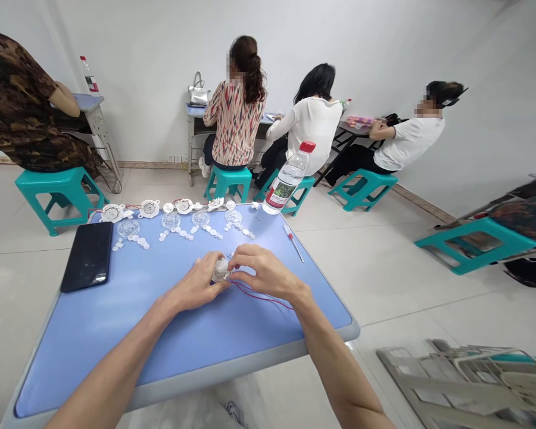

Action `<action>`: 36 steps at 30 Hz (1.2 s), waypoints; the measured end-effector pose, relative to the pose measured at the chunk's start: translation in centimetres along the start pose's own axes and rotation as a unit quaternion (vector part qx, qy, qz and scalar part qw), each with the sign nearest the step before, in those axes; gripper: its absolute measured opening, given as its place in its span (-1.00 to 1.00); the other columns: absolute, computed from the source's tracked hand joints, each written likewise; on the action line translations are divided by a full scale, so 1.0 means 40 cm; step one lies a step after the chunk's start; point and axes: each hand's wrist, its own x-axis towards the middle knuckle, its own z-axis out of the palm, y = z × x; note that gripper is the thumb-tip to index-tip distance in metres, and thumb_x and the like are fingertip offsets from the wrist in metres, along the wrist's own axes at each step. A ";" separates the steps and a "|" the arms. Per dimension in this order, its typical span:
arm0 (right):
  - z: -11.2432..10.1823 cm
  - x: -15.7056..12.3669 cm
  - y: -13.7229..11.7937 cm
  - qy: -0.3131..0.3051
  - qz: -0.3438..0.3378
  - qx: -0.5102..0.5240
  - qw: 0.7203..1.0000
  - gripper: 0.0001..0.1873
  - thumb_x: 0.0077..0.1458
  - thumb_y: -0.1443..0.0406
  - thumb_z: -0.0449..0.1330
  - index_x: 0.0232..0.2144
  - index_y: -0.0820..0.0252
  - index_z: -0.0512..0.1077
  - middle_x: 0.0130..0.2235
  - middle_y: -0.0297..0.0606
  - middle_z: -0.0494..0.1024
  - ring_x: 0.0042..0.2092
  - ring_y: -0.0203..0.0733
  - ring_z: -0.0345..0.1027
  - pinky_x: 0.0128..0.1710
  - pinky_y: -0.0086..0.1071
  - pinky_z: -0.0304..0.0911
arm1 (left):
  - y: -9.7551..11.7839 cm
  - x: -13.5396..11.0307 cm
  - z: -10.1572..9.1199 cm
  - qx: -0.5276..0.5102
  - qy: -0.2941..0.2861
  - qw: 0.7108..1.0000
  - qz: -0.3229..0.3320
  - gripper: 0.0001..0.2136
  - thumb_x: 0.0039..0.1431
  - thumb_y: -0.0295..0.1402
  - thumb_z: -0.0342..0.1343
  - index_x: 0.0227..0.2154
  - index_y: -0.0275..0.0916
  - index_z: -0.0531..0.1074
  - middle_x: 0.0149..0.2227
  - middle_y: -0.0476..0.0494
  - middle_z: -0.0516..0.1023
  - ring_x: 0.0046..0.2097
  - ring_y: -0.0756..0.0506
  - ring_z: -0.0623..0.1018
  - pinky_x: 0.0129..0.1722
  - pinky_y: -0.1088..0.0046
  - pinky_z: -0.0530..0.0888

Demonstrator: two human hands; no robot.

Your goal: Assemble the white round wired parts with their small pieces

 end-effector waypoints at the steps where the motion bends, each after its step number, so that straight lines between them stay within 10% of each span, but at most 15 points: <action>1: 0.003 0.001 0.000 -0.006 0.000 -0.003 1.000 -0.91 0.18 0.31 0.21 -0.27 0.15 0.52 -0.29 -0.26 0.49 -0.24 -0.22 0.34 -0.18 -0.35 0.21 | -0.001 0.000 0.001 0.000 -0.001 1.000 0.001 -0.70 0.16 -0.32 0.07 -0.06 -0.21 0.23 -0.08 -0.18 0.42 -0.14 -0.15 0.44 -0.14 0.30 0.36; 36: 0.031 0.008 -0.053 -0.046 0.002 -0.187 0.981 -0.76 0.10 0.61 0.05 -0.34 0.21 0.35 -0.31 -0.20 0.41 -0.28 -0.13 0.19 -0.33 -0.32 0.08 | -0.001 -0.001 0.003 0.008 0.014 1.000 0.012 -0.75 0.15 -0.36 0.06 -0.09 -0.21 0.26 -0.11 -0.18 0.43 -0.10 -0.18 0.44 -0.11 0.26 0.36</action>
